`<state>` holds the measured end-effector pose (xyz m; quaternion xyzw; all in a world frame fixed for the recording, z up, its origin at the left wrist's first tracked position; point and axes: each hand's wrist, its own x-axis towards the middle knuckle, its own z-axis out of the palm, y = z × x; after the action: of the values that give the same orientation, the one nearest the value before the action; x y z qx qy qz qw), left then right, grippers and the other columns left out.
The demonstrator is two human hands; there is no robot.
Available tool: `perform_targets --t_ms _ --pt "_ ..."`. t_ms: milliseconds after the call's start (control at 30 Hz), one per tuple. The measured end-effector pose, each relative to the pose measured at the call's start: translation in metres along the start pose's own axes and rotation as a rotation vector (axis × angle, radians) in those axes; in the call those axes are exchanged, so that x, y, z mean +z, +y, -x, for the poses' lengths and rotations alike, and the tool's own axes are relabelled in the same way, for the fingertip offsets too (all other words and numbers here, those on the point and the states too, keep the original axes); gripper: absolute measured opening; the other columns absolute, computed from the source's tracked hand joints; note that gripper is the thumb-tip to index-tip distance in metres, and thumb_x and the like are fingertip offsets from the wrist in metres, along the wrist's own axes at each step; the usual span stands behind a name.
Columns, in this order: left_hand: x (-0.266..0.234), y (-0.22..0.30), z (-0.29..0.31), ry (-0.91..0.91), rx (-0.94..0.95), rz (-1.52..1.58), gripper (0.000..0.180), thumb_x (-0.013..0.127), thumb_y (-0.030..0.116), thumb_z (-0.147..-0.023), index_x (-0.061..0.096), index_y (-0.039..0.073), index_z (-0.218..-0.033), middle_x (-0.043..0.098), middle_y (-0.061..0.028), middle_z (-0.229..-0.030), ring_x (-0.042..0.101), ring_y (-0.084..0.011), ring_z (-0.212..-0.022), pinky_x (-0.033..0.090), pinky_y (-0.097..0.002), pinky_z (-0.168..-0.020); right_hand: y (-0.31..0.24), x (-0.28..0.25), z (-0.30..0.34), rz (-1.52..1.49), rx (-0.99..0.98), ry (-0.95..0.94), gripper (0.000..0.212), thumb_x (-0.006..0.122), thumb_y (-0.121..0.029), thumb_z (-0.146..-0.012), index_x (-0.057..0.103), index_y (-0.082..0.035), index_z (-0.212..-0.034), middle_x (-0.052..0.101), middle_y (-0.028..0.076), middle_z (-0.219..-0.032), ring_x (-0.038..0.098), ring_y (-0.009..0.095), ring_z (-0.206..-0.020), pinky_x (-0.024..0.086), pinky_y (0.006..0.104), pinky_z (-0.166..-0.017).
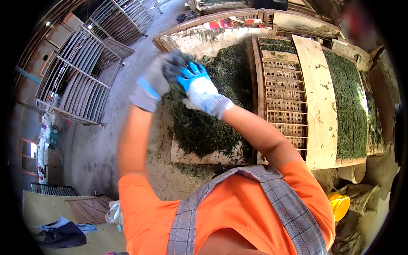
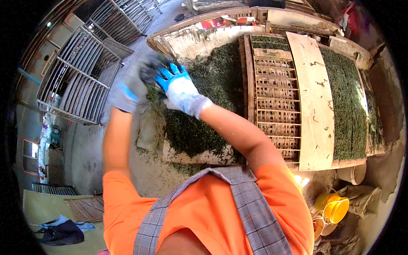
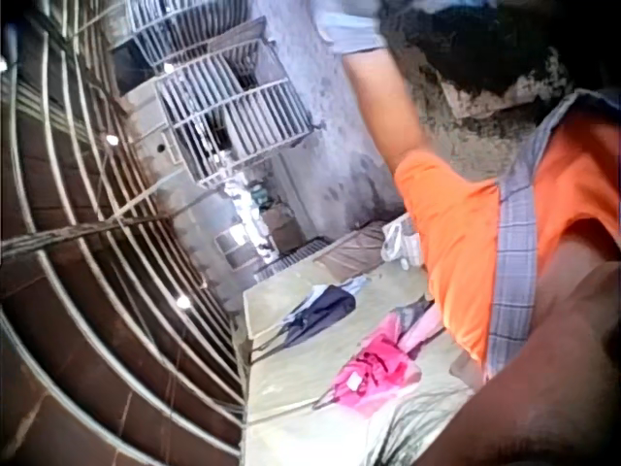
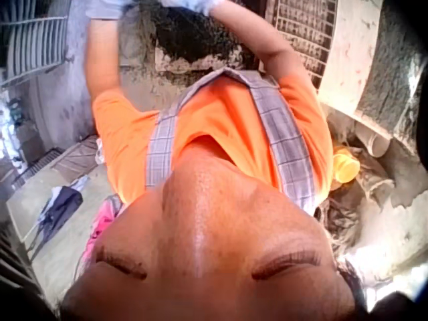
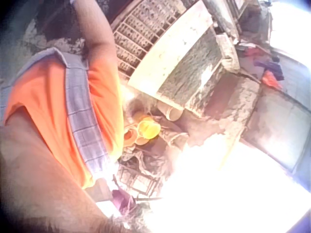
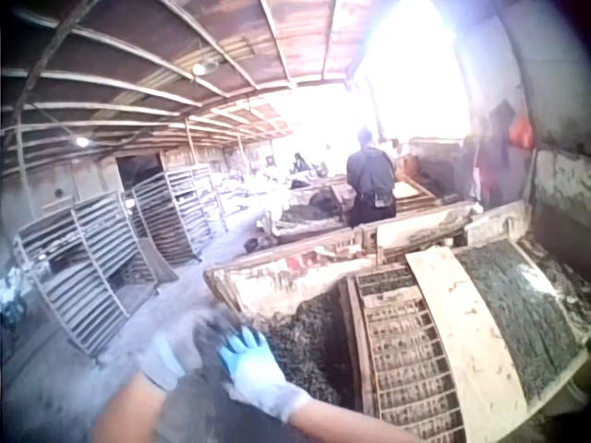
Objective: The person handles silkworms and green leaves by hand, picking them up from a pile and placing them into wooden trays with grid compartments.
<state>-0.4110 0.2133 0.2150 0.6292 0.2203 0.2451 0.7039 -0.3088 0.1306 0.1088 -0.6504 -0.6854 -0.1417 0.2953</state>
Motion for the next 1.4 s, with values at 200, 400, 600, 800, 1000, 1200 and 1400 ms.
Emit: perform_targets --t_ms 200,400,600,800,1000,1200,1400 --pt "-0.092 0.179 -0.036 -0.139 0.232 -0.147 0.029 0.043 0.021 -0.097 0.062 0.003 -0.109 0.068 -0.0075 -0.103 0.059 -0.0117 -0.079 0.047 -0.0265 -0.068 0.035 0.112 0.11 -0.184 0.155 -0.188 0.057 0.059 -0.004 -0.075 0.054 -0.006 -0.132 0.05 0.021 -0.136 0.045 0.04 -0.127 0.039 0.0475 -0.105" --pt "-0.108 0.172 -0.077 -0.4 0.286 0.074 0.031 0.046 0.024 -0.098 0.064 0.005 -0.115 0.069 -0.0064 -0.103 0.066 -0.016 -0.091 0.053 -0.0303 -0.083 0.103 0.096 0.171 -0.161 0.446 -1.166 0.036 0.058 -0.007 -0.08 0.066 -0.003 -0.114 0.069 0.015 -0.094 0.065 0.024 -0.082 0.053 0.0389 -0.075" --pt "0.054 0.018 -0.031 -0.04 -0.145 0.176 0.016 0.064 0.017 -0.09 0.066 0.008 -0.103 0.064 -0.0034 -0.087 0.059 -0.011 -0.07 0.05 -0.024 -0.059 0.12 -0.053 0.08 -1.137 0.428 -0.112 0.026 0.056 -0.009 -0.094 0.062 -0.004 -0.119 0.068 0.009 -0.106 0.065 0.015 -0.084 0.056 0.027 -0.08" --pt "0.198 -0.122 -0.03 -0.389 -0.245 0.701 0.036 0.06 0.043 -0.095 0.065 0.008 -0.094 0.064 0.0 -0.08 0.061 -0.0091 -0.073 0.05 -0.0222 -0.063 0.149 -0.068 0.132 -2.189 0.428 0.004 0.071 0.05 -0.058 -0.093 0.046 -0.003 -0.138 0.055 0.012 -0.132 0.052 0.024 -0.119 0.043 0.0362 -0.1" --pt "0.352 -0.232 -0.055 -0.457 -0.527 0.299 0.016 0.061 0.023 -0.092 0.063 0.01 -0.083 0.051 0.0026 -0.059 0.046 -0.0074 -0.053 0.036 -0.0238 -0.046 0.356 -0.144 0.304 -1.496 0.835 0.169 0.056 0.047 -0.03 -0.1 0.039 0.005 -0.142 0.06 0.01 -0.11 0.057 0.019 -0.09 0.049 0.0323 -0.081" --pt "0.381 -0.269 -0.119 -0.602 -0.459 0.012 0.023 0.043 0.02 -0.098 0.059 0.006 -0.106 0.056 -0.0034 -0.068 0.051 -0.0156 -0.057 0.047 -0.0283 -0.054 0.451 -0.184 0.358 -1.656 1.11 0.304 0.036 0.051 -0.016 -0.098 0.055 0.002 -0.129 0.068 0.011 -0.105 0.062 0.019 -0.084 0.052 0.0314 -0.076" --pt "0.249 -0.172 -0.236 -0.535 -0.483 -0.235 0.024 0.062 0.024 -0.094 0.062 0.005 -0.108 0.065 -0.0065 -0.086 0.065 -0.0167 -0.074 0.056 -0.0273 -0.066 0.498 -0.119 0.221 -1.864 1.201 0.461 0.029 0.05 -0.02 -0.101 0.059 0.001 -0.118 0.069 0.014 -0.107 0.066 0.027 -0.095 0.054 0.0367 -0.089"
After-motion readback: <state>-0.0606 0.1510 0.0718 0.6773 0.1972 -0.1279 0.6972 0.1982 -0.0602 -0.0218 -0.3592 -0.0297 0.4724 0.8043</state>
